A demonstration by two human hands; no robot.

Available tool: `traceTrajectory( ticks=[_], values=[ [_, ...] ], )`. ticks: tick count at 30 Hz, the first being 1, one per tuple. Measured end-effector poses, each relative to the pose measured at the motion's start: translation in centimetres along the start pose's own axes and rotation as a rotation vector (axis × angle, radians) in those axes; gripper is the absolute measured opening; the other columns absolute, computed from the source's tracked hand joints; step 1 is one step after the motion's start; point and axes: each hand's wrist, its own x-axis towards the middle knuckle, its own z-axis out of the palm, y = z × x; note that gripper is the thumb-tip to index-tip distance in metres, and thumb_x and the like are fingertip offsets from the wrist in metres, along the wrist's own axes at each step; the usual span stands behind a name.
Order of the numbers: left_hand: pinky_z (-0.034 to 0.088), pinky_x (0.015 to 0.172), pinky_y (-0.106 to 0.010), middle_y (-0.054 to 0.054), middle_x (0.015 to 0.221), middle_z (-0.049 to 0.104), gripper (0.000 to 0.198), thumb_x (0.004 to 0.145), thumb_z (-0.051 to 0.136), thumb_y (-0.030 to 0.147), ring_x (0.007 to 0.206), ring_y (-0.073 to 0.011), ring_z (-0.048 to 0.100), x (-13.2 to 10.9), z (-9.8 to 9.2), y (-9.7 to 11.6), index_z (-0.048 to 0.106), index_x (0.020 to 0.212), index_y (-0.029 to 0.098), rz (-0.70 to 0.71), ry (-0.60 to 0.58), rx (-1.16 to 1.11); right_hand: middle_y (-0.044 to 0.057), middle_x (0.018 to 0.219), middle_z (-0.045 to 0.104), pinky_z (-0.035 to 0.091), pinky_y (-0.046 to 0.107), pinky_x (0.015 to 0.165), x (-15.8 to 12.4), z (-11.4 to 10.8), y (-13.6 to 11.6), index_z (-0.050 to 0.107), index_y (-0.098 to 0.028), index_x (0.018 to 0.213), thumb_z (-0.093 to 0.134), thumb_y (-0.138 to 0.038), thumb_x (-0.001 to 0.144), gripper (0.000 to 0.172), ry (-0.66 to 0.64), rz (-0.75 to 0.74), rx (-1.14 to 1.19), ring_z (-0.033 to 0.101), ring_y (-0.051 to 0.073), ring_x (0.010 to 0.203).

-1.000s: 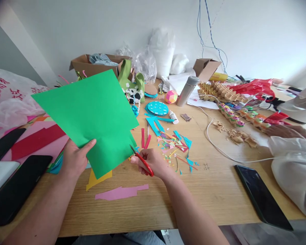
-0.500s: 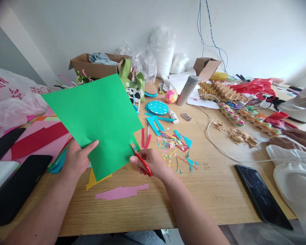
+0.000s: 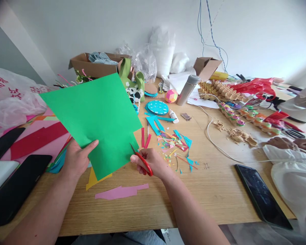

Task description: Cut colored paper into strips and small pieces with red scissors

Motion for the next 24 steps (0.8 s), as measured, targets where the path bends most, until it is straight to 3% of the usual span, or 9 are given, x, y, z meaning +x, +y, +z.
traceTrajectory(
  ticks=[14, 24],
  values=[
    [0.043, 0.105, -0.048, -0.01, 0.119, 0.067, 0.058, 0.069, 0.076, 0.032, 0.117, -0.0307, 0.059, 0.0, -0.3, -0.8, 0.059, 0.123, 0.019, 0.0, -0.062, -0.074, -0.001, 0.046, 0.056, 0.036, 0.021, 0.039, 0.3, 0.8, 0.0, 0.047, -0.02, 0.059, 0.074, -0.06, 0.066, 0.049, 0.097, -0.003, 0.058, 0.051, 0.011, 0.039],
    [0.043, 0.104, -0.048, -0.009, 0.113, 0.07, 0.063, 0.062, 0.08, 0.036, 0.115, -0.0328, 0.059, -0.1, 0.1, 0.1, 0.061, 0.12, 0.017, -0.041, -0.004, -0.067, -0.005, 0.039, 0.053, 0.031, 0.017, 0.03, 0.4, 1.1, -0.2, 0.043, -0.021, 0.058, 0.08, -0.056, 0.06, 0.051, 0.202, 0.075, 0.055, 0.046, 0.009, 0.031]
  ],
)
